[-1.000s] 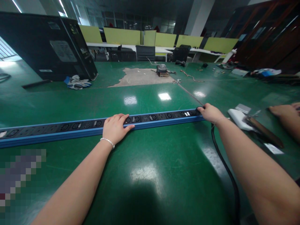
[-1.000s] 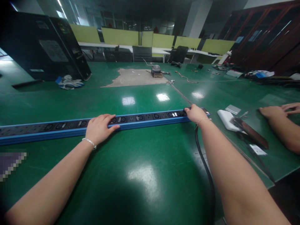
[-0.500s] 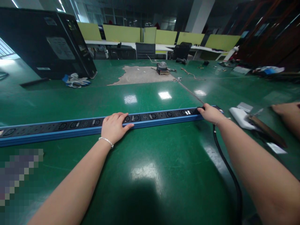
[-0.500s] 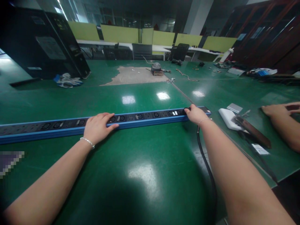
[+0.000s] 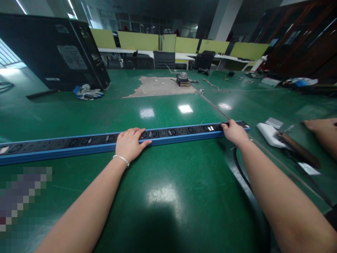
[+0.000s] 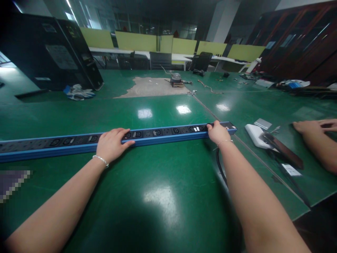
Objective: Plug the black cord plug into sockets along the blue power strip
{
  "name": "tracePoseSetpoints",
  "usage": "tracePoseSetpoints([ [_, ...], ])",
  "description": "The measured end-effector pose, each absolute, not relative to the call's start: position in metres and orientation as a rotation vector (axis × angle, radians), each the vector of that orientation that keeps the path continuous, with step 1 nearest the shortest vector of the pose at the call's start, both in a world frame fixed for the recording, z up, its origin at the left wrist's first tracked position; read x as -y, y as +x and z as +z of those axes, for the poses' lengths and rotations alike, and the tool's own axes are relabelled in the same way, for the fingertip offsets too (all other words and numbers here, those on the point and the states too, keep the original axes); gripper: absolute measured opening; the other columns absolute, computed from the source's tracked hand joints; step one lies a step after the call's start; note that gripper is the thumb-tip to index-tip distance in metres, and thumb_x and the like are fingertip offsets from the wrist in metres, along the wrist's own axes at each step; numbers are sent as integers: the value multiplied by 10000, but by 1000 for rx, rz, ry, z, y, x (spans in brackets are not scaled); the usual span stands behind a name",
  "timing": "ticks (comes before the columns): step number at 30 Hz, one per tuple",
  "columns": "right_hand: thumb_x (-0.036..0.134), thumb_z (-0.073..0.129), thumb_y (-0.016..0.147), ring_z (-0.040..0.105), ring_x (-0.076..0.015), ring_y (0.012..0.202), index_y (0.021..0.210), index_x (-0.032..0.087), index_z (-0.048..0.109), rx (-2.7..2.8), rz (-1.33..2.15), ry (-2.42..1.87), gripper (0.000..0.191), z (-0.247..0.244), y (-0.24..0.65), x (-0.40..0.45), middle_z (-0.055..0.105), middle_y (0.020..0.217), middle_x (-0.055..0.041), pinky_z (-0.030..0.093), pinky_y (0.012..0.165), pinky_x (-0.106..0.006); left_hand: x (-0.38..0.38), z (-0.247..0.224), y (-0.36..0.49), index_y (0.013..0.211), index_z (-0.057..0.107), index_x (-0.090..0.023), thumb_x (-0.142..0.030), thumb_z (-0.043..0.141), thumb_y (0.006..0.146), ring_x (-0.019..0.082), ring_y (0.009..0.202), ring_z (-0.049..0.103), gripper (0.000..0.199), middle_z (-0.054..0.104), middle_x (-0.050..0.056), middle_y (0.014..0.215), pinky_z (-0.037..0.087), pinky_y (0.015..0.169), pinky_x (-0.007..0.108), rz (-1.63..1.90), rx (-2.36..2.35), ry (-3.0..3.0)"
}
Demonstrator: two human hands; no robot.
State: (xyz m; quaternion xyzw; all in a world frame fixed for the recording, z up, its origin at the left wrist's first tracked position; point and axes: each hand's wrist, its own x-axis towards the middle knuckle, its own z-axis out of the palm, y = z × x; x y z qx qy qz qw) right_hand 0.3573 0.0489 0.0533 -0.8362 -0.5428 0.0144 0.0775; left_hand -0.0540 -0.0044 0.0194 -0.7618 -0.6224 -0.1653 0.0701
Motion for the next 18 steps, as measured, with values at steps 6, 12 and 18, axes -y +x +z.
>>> tracePoseSetpoints([
  [6,453,364,877,604,-290,989,1117,106,559,1571,33,-2443,466,50,360,-48,642,1043,-209,441,839,-369,6,20,-53,1251,522,-237,-603,434,833,248,1171,488,562,580,92,1250,335,965,395,-495,1859,-2263],
  [12,465,338,881,602,-309,982,1132,108,567,1545,-9,-2479,492,50,351,-43,637,1050,-215,437,837,-402,5,18,-54,1250,524,-231,-608,443,826,256,1165,489,573,582,92,1240,331,968,408,-516,1857,-2282],
  [18,415,294,892,571,-327,997,1075,82,589,1512,-16,-2438,481,73,369,-47,613,1074,-257,425,760,-358,4,17,-54,1253,520,-247,-613,446,821,254,1175,481,572,576,89,1253,325,973,405,-516,1877,-2280],
])
